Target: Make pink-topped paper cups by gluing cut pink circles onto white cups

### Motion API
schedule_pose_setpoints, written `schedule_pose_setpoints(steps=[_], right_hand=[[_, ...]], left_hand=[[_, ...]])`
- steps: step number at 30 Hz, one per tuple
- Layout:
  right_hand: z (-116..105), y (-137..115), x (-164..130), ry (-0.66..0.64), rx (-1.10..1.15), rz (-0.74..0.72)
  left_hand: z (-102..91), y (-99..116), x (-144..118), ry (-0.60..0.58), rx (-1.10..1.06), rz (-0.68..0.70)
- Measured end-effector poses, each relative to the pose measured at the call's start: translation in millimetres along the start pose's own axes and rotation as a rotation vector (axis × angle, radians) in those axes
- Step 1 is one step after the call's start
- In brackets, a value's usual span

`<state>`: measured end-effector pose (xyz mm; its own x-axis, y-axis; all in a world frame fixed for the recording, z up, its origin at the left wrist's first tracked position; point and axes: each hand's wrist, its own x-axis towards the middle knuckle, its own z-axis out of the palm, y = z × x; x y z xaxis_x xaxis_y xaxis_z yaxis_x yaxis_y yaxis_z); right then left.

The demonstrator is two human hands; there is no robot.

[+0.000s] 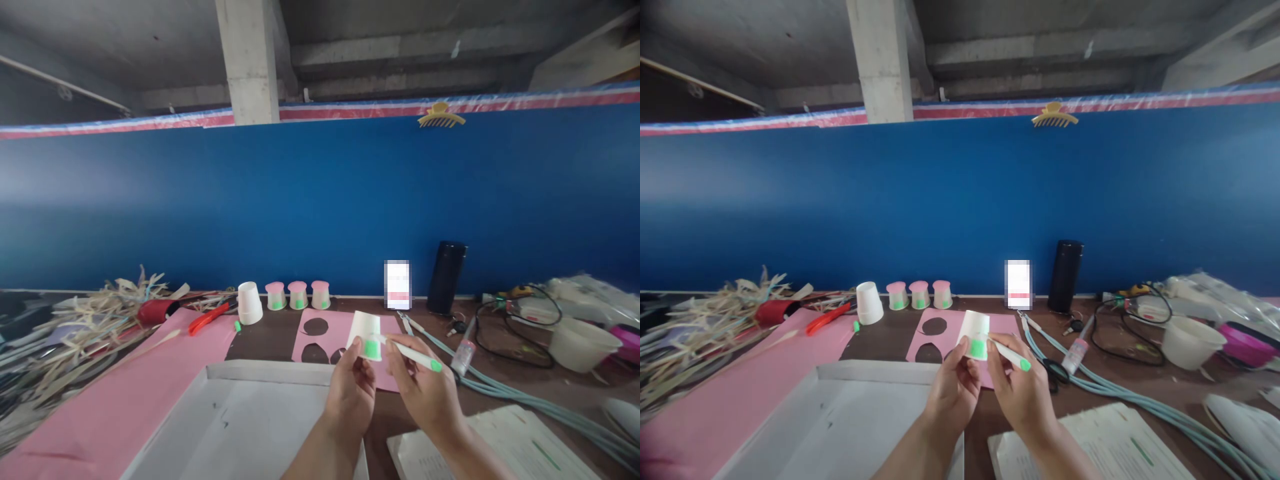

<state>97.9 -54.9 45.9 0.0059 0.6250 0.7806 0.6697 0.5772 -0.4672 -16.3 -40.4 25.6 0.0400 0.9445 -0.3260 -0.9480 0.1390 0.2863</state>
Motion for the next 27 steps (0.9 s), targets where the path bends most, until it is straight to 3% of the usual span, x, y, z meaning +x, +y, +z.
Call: schedule_pose_setpoints(steps=[9,27], right_hand=[[-2.3,1.7,-3.8,0.098,0.134,0.052],[0.5,-2.2,-0.9,0.011,0.048,0.007]], left_hand=[[0.1,-2.7,1.7,0.023,0.074,0.008],[-3.0,-4.5,0.6,-0.056,0.116,0.038]])
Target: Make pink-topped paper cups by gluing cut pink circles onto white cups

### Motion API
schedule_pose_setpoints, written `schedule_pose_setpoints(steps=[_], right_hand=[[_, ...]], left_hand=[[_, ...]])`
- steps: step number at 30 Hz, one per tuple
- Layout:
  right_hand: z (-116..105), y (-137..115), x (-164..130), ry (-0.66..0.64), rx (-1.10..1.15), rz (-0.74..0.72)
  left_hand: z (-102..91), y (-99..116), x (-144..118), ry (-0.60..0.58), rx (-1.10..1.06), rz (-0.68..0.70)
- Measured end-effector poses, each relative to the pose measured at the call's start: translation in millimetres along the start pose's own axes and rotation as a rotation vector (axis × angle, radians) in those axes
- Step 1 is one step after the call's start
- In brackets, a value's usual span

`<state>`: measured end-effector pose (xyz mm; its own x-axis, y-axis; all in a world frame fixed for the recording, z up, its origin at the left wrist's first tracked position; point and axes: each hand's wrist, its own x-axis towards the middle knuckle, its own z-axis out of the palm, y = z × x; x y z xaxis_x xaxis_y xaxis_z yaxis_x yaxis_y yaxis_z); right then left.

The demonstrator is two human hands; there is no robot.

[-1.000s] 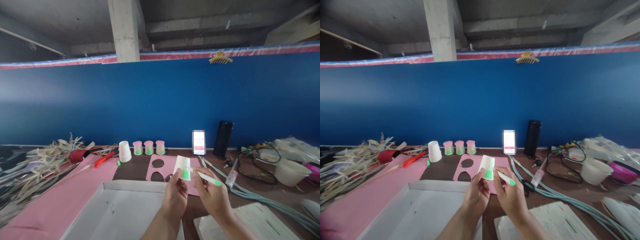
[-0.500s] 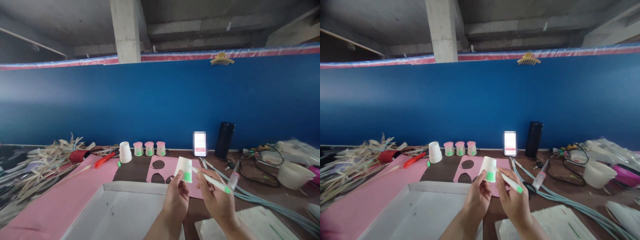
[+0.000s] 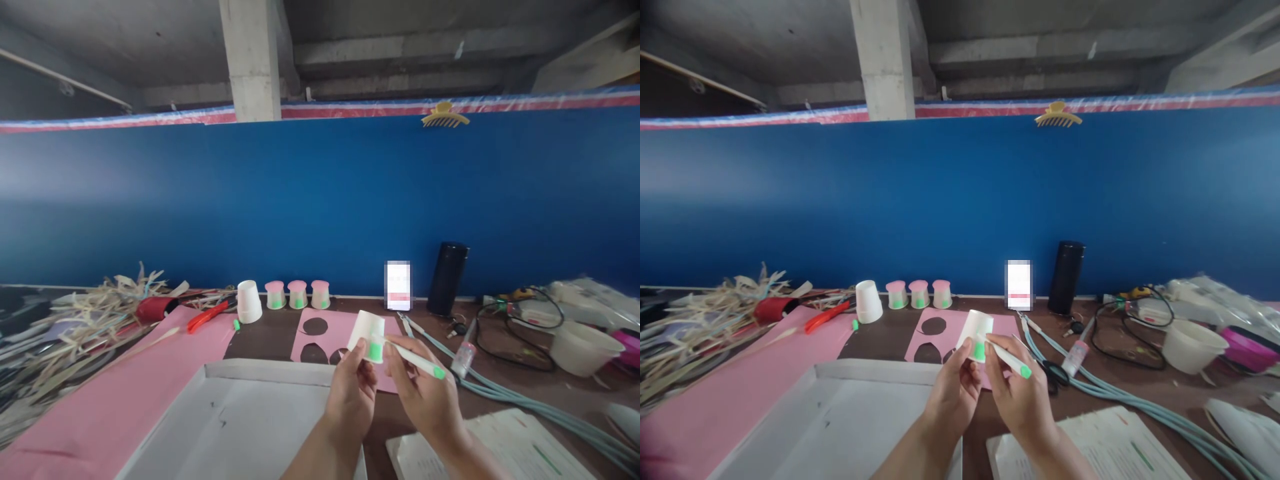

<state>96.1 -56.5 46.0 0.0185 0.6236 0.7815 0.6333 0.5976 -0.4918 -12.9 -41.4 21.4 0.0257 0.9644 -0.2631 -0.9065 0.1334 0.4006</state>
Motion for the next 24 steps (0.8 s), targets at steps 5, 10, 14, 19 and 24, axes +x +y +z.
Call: schedule_pose_setpoints(steps=[5,10,14,19,24], right_hand=[[-0.1,-2.1,1.1,-0.025,-0.041,-0.008],[-0.3,-2.1,1.5,-0.011,-0.079,-0.028],[-0.9,-1.8,1.5,-0.007,-0.075,-0.018],[-1.9,-1.8,2.5,-0.004,-0.076,-0.013],[-3.0,-1.2,3.2,0.003,-0.079,-0.005]], left_hand=[[0.3,0.4,-0.7,-0.007,0.001,-0.002],[0.2,0.5,-0.4,0.006,-0.015,-0.005],[1.9,2.0,-1.7,0.029,-0.029,-0.009],[3.7,3.9,-2.1,0.061,-0.051,-0.012],[4.3,5.3,-1.8,0.09,-0.068,-0.024]])
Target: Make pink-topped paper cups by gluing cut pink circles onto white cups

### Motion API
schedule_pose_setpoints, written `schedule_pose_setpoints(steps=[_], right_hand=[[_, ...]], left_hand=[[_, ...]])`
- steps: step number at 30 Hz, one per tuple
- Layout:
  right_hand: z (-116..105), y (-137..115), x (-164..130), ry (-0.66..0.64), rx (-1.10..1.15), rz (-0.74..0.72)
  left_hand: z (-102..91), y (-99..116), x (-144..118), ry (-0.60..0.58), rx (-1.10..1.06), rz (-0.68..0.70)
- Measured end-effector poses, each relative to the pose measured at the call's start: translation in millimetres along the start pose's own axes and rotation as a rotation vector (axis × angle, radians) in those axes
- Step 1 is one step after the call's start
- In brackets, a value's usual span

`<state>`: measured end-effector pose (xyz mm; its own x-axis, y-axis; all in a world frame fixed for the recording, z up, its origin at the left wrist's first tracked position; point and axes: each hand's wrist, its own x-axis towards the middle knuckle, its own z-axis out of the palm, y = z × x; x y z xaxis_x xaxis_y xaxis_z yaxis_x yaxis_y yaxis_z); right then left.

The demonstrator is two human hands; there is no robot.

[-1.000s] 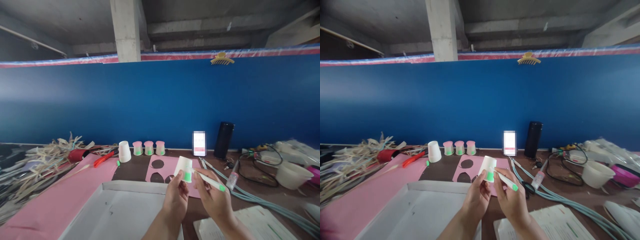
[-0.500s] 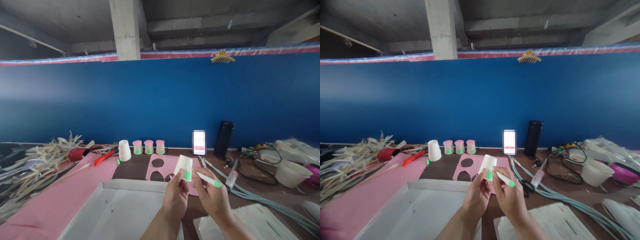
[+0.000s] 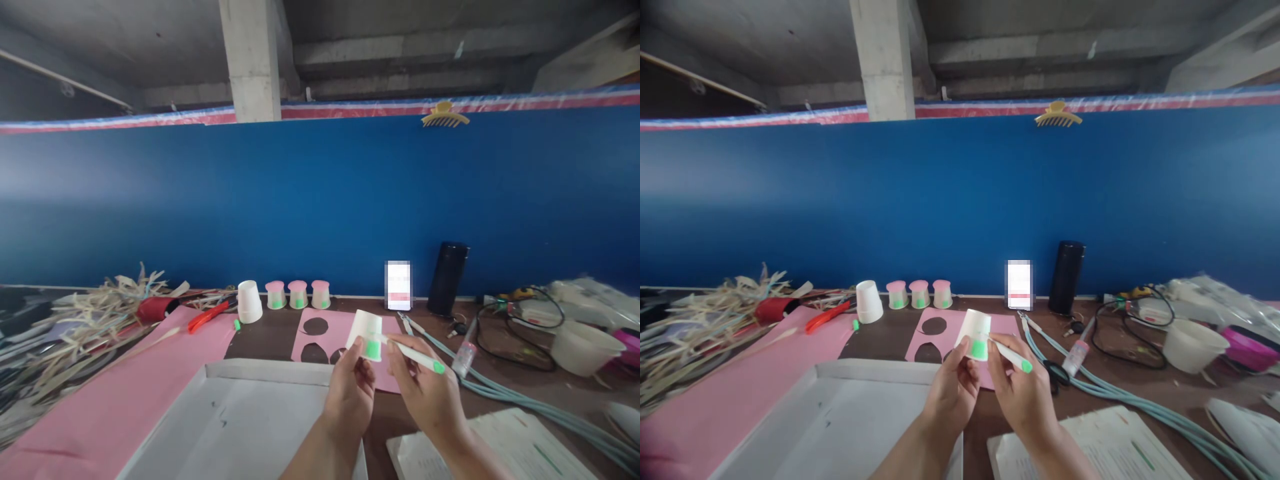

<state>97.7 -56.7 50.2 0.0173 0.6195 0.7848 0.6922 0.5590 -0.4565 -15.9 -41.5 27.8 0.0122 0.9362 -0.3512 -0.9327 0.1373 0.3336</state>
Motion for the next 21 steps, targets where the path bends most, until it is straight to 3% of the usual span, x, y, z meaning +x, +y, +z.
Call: schedule_pose_setpoints(steps=[15,21], right_hand=[[-0.3,1.9,-0.1,-0.012,0.035,0.026],[0.0,5.7,-3.4,0.057,0.116,0.065]], left_hand=[[0.6,0.7,-0.3,-0.021,-0.009,-0.008],[0.1,-0.5,-0.7,-0.037,0.046,-0.005]])
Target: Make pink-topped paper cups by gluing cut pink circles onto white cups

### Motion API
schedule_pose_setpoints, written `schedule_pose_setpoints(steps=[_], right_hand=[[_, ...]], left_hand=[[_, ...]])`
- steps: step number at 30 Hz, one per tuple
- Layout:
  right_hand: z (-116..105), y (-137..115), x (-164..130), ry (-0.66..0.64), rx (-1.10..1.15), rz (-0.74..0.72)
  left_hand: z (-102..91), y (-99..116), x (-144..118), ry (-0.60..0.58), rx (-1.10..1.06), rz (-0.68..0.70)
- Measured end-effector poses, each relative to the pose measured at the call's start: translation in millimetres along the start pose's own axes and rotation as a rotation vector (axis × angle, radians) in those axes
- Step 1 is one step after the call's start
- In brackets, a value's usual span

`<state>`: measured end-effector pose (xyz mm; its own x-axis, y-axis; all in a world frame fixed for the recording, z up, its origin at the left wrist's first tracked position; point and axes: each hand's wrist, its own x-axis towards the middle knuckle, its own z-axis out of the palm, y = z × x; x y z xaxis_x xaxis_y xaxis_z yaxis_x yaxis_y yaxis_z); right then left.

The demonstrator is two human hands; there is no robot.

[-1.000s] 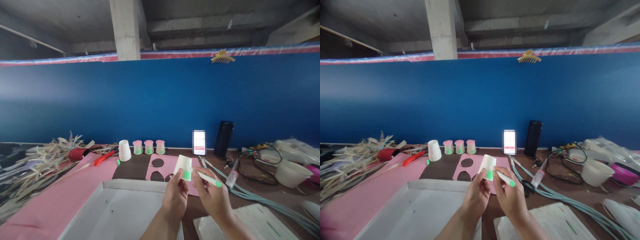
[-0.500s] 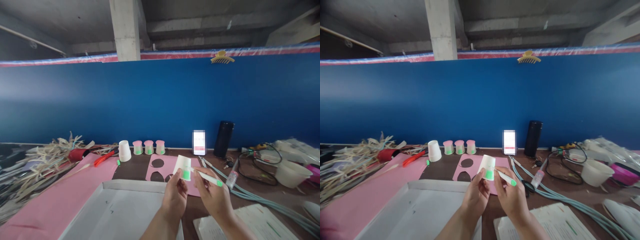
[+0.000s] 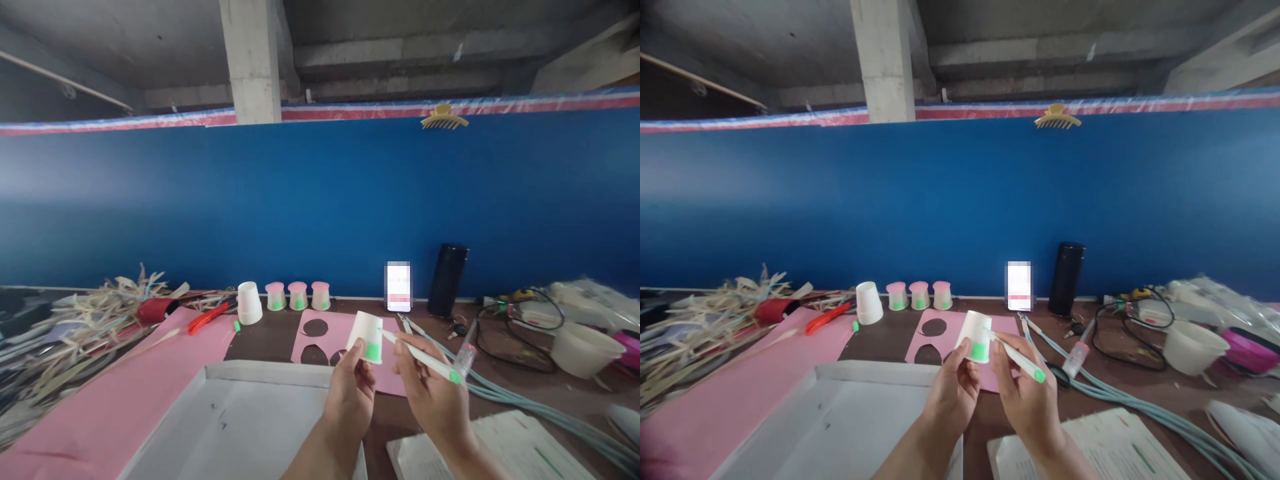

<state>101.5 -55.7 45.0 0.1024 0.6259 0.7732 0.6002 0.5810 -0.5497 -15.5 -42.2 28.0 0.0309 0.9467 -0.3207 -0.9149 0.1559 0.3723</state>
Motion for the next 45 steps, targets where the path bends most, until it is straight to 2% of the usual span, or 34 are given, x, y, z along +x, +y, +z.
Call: schedule_pose_setpoints(steps=[13,24,30,45], right_hand=[[0.3,2.2,1.4,-0.021,0.001,-0.005],[0.8,3.0,1.7,-0.017,-0.002,0.013],[1.0,2.3,1.8,-0.004,-0.01,0.017],[1.2,4.0,2.4,-0.017,-0.012,0.021]], left_hand=[[-3.7,-2.7,0.8,-0.045,0.008,0.013],[-3.8,-3.7,1.5,-0.02,0.012,0.002],[-4.8,-3.7,2.1,-0.058,0.023,0.004],[-5.2,-4.2,3.5,-0.066,0.03,-0.003]])
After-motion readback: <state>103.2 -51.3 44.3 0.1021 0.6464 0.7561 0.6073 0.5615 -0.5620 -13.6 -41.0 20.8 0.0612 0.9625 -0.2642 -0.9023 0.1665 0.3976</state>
